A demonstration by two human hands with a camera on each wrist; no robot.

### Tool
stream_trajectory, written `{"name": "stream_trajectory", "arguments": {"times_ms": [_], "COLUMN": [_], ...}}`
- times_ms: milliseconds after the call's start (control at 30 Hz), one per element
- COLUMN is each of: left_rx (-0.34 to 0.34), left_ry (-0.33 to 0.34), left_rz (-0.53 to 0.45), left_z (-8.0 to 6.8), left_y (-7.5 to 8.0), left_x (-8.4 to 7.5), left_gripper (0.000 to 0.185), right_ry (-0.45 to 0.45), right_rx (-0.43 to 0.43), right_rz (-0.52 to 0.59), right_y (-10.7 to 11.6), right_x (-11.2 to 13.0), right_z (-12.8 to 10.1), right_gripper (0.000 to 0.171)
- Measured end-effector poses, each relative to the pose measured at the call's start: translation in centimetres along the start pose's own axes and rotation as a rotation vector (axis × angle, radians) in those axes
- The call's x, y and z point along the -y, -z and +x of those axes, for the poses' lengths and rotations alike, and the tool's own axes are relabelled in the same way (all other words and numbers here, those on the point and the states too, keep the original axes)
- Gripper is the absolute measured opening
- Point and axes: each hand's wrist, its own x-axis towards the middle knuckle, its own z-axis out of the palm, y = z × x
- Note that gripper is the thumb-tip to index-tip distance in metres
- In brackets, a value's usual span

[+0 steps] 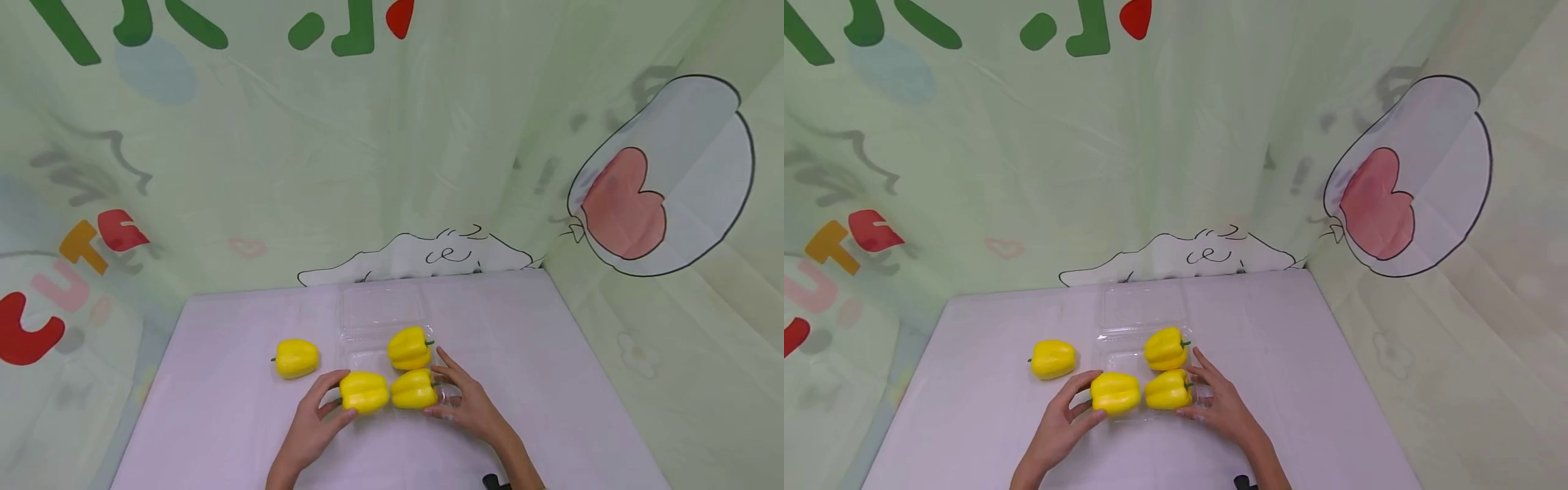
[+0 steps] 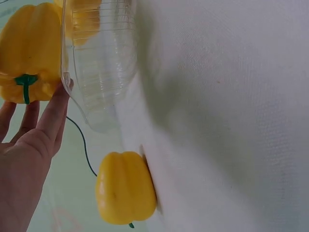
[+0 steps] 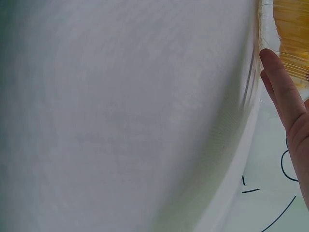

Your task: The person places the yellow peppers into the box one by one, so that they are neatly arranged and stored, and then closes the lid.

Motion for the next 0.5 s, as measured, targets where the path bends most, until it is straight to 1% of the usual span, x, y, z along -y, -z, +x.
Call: {"name": "stream_trajectory", "arguments": {"times_ms": [67, 400, 500], "left_rx": [0.002, 0.023, 0.029], "left_ry": [-0.003, -0.082, -0.093], "left_rz": [0.018, 0.105, 0.123], "left_z": [-0.06, 0.33, 0.40], "left_y": [-0.14, -0.47, -0.56], "left_x": [-0.12, 0.28, 0.31], "left_gripper": [0.066, 0.070, 0.069], "right_ry": [0.002, 0.004, -0.002], "right_rx": [0.002, 0.012, 0.006], "right_rz": [-0.005, -0.017, -0.015], "right_y": [0.02, -0.12, -0.14], "right_x": [0.00, -0.06, -0.04], "right_z": [-0.04, 0.05, 0.01], "right_gripper": [0.088, 0.088, 0.089]}}
